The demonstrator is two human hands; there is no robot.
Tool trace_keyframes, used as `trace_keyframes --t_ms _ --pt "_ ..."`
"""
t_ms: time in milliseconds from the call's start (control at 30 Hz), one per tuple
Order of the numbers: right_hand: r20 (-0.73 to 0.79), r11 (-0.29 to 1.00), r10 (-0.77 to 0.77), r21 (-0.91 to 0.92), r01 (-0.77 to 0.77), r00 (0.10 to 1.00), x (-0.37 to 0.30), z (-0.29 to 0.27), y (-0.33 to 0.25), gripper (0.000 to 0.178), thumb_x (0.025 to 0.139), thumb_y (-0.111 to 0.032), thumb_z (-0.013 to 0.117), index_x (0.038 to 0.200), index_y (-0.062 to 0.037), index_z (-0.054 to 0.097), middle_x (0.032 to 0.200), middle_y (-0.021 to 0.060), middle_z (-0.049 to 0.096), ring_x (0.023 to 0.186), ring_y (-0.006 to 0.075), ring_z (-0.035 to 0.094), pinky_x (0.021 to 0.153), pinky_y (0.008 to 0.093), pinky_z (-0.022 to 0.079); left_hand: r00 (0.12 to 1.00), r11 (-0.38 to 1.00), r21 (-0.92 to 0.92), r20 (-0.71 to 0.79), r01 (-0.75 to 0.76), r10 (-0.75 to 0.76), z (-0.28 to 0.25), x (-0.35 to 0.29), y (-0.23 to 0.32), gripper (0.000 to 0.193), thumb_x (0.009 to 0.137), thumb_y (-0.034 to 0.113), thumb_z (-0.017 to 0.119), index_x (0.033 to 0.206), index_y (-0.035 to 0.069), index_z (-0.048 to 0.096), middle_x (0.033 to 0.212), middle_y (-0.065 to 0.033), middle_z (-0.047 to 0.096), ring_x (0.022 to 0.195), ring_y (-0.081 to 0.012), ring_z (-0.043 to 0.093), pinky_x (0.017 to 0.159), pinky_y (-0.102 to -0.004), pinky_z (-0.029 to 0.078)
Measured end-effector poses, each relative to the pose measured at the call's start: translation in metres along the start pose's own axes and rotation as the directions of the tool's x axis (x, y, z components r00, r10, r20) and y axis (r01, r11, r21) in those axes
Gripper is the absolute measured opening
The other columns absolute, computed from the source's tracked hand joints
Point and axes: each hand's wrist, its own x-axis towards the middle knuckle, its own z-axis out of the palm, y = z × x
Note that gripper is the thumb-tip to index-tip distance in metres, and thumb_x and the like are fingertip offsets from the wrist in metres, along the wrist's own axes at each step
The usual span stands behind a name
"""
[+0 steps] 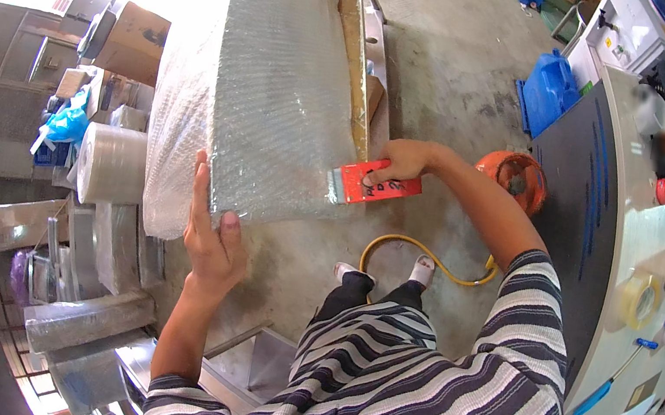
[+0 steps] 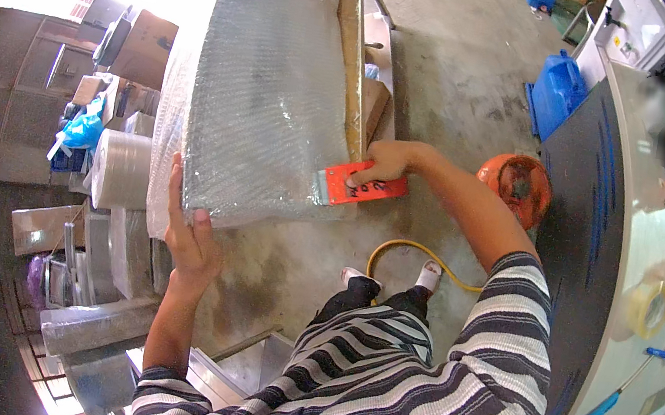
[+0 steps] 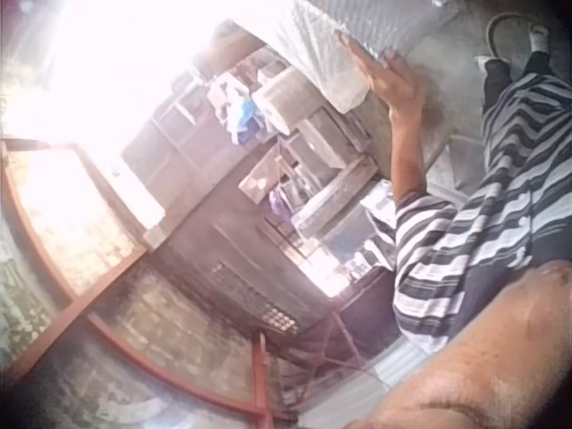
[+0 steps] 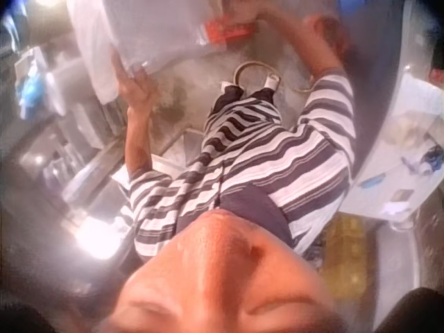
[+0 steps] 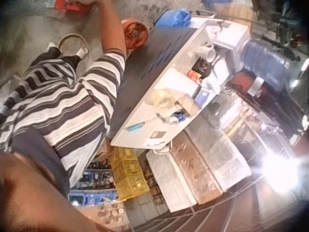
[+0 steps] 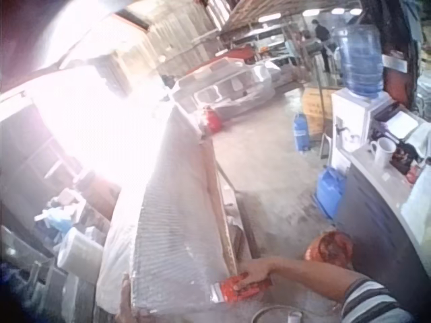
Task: The person wraps a large rectangular object with bubble wrap and secures it with packing tape using a handheld dispenser. They smooth the wrap, cut tape, and seal edges around the item.
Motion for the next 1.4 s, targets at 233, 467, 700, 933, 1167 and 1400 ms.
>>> trace_keyframes --t_ms 233,467,700,933,1167,1400 --pt "0.037 0.994 -0.019 0.106 0.015 0.999 0.032 0.041 0.066 0.076 0.081 -0.075 0.068 0.094 -0.0004 0.078 0.086 0.0137 0.075 0.078 0.0253 0.069 0.071 0.0426 0.053 0.999 0.999 0.025 -0.023 0.047 -0.046 0.004 -0.005 0.007 0.058 0.107 0.019 0.037 0.156 -0.009 0.024 0.158 -0.0321 0.034 0.146 -0.0439 0.037 0.121 -0.0481 0.028" --pt "0.011 0.992 0.125 0.027 -0.125 0.992 0.042 0.061 0.120 0.083 0.075 -0.078 0.070 0.099 0.0010 0.078 0.093 0.0175 0.076 0.087 0.0288 0.071 0.076 0.0440 0.054 0.988 0.984 0.156 0.138 -0.086 0.065 0.030 -0.029 0.025 0.065 0.093 0.016 0.055 0.150 -0.009 0.034 0.148 -0.0306 0.046 0.142 -0.0475 0.042 0.121 -0.0491 0.029" --pt "-0.108 0.935 0.234 -0.248 -0.254 0.966 0.050 0.068 0.093 0.067 0.075 -0.065 0.077 0.095 -0.0012 0.079 0.090 0.0159 0.076 0.083 0.0304 0.072 0.073 0.0443 0.055 0.761 0.689 0.539 0.649 -0.485 0.027 0.210 -0.051 0.013 0.055 0.096 0.025 0.054 0.142 -0.006 0.053 0.145 -0.0263 0.055 0.138 -0.0405 0.050 0.121 -0.0541 0.026" --pt "-0.233 0.835 0.238 -0.446 -0.321 0.943 0.029 0.107 0.110 0.044 0.076 -0.046 0.078 0.092 -0.0051 0.080 0.092 0.0151 0.077 0.088 0.0298 0.076 0.072 0.0436 0.059 0.484 0.281 0.529 0.848 -0.801 -0.216 0.251 -0.056 -0.004 0.053 0.104 0.028 0.042 0.146 -0.003 0.051 0.153 -0.0259 0.047 0.143 -0.0426 0.043 0.120 -0.0612 0.022" --pt "-0.253 0.703 0.635 0.582 -0.409 0.730 -0.071 0.254 0.134 0.068 0.079 -0.066 0.077 0.091 0.0012 0.077 0.085 0.0151 0.075 0.078 0.0213 0.072 0.069 0.0422 0.056 0.328 0.392 0.428 0.897 -0.814 -0.297 0.265 -0.052 0.001 0.047 0.103 0.027 0.045 0.137 0.000 0.063 0.145 -0.0265 0.055 0.140 -0.0457 0.046 0.116 -0.0607 0.027" --pt "-0.193 -0.359 0.672 0.759 0.543 0.715 -0.141 0.359 0.067 0.046 0.097 -0.053 0.065 0.119 -0.0125 0.068 0.099 0.0023 0.069 0.079 0.0190 0.065 0.076 0.0399 0.056 0.350 0.444 0.280 0.933 -0.851 0.083 0.272 -0.101 -0.030 0.049 0.096 0.032 0.053 0.129 -0.001 0.066 0.138 -0.0246 0.060 0.132 -0.0428 0.053 0.116 -0.0582 0.029"
